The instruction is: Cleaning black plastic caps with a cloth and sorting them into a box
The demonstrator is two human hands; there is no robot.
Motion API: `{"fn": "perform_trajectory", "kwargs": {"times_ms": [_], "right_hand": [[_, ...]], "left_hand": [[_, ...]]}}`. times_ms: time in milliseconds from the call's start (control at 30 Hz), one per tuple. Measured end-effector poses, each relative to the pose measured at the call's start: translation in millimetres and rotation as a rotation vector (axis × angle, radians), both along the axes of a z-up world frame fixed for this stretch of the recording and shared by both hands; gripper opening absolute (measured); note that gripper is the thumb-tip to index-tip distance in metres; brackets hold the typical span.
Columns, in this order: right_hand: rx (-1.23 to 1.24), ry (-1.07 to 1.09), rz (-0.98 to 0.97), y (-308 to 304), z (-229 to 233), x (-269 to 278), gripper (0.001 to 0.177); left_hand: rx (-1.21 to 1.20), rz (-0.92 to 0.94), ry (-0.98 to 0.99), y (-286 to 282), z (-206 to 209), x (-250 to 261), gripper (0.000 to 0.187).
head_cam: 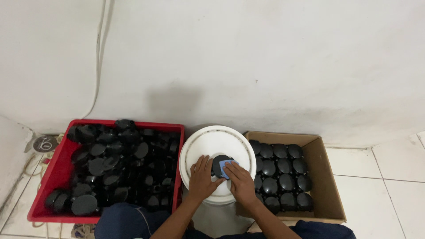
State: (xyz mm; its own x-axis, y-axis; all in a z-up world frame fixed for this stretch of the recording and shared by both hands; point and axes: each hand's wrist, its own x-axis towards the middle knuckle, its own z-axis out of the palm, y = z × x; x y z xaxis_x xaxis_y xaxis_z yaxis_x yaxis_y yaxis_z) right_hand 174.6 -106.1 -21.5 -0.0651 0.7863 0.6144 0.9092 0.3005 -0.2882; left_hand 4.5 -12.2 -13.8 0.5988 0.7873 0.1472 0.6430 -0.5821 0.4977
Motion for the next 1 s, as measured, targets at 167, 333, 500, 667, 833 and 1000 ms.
{"fn": "perform_trajectory", "kwargs": {"times_ms": [167,333,500,667,833,1000], "right_hand": [[-0.006,0.089,0.000,-1,0,4,0.046],[0.028,0.111,0.068,1,3,7,0.041],[0.050,0.052,0.034,0,11,5,0.042],[-0.046,-0.015,-0.141,0,27,-1,0.044],[-0.029,-0.048,-0.167,0,28,-4,0.043],[0.010,-0.179,-0.232,0,28,-6,0.044]], "left_hand": [[0.016,-0.007,-0.025,0,0,0,0.087],[-0.016,-0.019,-0.007,2,7,1,0.091],[-0.046,-0.056,0.044,4,4,2,0.096],[-0.241,-0.089,0.074,0,62,-4,0.089],[-0.233,-0.084,0.089,-2,62,-5,0.089],[-0.196,-0.082,0.051,-2,49,-5,0.087]]}}
